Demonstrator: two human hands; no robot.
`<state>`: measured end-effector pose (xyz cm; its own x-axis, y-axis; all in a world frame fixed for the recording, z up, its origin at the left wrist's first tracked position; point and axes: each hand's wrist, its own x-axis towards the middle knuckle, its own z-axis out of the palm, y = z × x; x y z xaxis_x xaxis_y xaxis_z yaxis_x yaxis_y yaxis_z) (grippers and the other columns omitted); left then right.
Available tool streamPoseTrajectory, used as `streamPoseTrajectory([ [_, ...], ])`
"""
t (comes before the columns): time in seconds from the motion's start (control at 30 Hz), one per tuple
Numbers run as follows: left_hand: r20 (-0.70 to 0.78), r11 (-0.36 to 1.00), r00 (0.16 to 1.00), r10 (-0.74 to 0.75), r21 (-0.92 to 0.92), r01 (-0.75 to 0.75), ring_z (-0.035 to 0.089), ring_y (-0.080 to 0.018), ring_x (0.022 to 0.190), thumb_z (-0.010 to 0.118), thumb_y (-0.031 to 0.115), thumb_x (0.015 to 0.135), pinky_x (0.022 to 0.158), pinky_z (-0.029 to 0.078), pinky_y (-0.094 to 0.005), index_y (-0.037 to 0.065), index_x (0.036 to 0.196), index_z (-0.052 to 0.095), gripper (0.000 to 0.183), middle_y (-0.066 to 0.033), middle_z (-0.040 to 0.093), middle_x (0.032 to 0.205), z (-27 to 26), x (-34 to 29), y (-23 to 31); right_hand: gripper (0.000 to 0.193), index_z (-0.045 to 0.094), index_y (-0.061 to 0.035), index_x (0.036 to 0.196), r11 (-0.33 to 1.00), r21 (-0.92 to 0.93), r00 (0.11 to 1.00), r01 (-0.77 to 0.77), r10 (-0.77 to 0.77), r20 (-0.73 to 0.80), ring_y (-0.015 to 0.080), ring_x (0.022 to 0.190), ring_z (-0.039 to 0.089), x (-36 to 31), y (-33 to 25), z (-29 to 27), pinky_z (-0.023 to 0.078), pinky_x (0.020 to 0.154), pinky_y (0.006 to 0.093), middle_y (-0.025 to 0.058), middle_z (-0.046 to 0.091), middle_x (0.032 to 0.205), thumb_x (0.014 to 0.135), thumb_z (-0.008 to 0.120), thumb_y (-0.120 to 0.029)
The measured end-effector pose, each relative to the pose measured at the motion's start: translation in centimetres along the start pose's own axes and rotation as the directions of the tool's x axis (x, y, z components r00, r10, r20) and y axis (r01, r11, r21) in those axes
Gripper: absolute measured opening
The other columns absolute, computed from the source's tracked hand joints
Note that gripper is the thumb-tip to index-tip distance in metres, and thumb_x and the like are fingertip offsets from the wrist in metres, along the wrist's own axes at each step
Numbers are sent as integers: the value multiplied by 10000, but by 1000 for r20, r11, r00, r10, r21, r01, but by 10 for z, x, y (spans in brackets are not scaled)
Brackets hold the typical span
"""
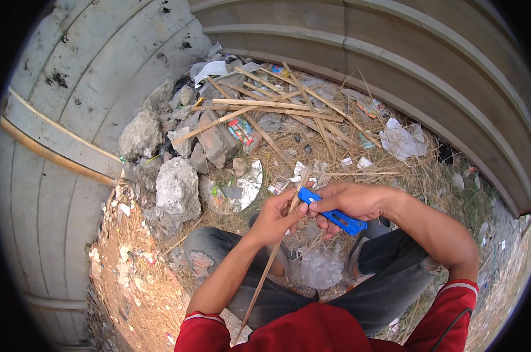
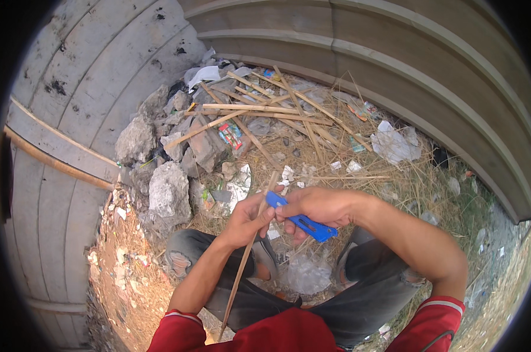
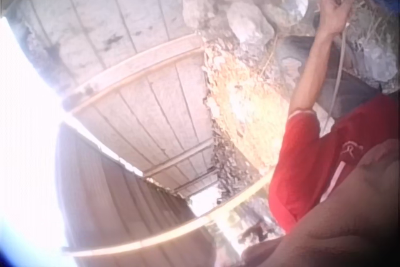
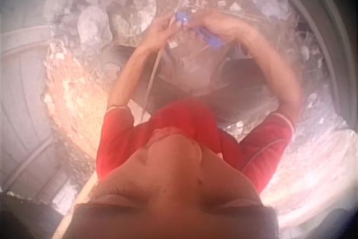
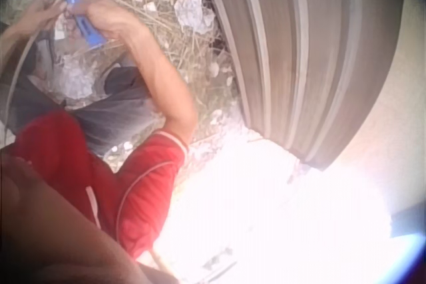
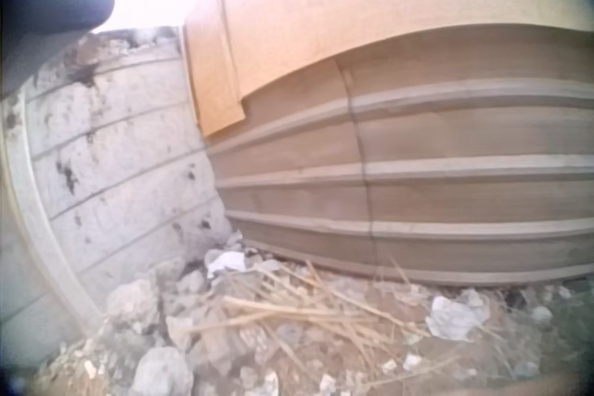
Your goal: The person sits on the ground inside a concrete structure and uses a blue utility knife to shave thin strips off a long bamboo stick. They hold the stick with their left hand and scrape the blade along its length with their right hand, creating a pile of bamboo shavings on the ground.
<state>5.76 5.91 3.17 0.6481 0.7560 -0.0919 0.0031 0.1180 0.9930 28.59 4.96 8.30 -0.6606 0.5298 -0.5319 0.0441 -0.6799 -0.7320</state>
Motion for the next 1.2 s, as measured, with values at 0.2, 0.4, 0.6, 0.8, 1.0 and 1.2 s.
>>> streamPoseTrajectory([
  [0.2,166,948,984,60,-318,-4,467,-56,500,529,355,1065,446,340,-195,42,1538,373,588,3,593,737,-8,-4,3,254,571,-30,1082,1000,16,994,-15,13,105,118,475,532,-9,-15,-7,576,562,353,46,555,707,1045,526,-277],
  [0.4,-6,985,1000,-30,-172,28,439,-75,480,534,412,1047,432,316,-196,19,1541,319,667,-59,612,895,-8,6,-1,239,571,-60,1035,991,131,988,-38,17,152,81,429,434,4,-11,-9,479,438,339,2,490,660,1041,522,-293],
  [0.6,10,962,998,-58,-266,58,397,-51,499,568,366,1046,447,284,-203,51,1487,405,566,19,532,750,0,1,15,269,539,-101,965,976,201,981,-89,51,187,77,412,414,4,-9,-8,435,413,312,-11,472,642,1011,539,-366],
  [0.8,-126,998,990,-56,29,60,389,-47,450,551,435,1045,434,289,-225,32,990,608,411,50,475,581,0,-2,-7,278,523,-87,911,925,340,972,-167,97,215,82,402,413,12,-5,-2,406,378,301,9,496,641,1004,537,-348],
  [1.0,-191,977,981,-40,197,78,410,-54,433,556,381,1053,411,298,-241,42,823,603,412,35,495,568,-2,-4,-18,380,537,-5,859,991,-104,962,84,-108,-250,165,425,521,22,11,29,444,387,383,75,529,627,1033,488,-339],
  [1.2,-257,978,962,-93,160,137,403,-65,425,541,294,1058,402,295,-245,51,767,572,381,28,472,560,1,-6,-21,466,591,97,879,810,-572,807,129,-421,-415,436,635,663,27,24,45,503,574,490,263,615,678,1041,478,-324],
])
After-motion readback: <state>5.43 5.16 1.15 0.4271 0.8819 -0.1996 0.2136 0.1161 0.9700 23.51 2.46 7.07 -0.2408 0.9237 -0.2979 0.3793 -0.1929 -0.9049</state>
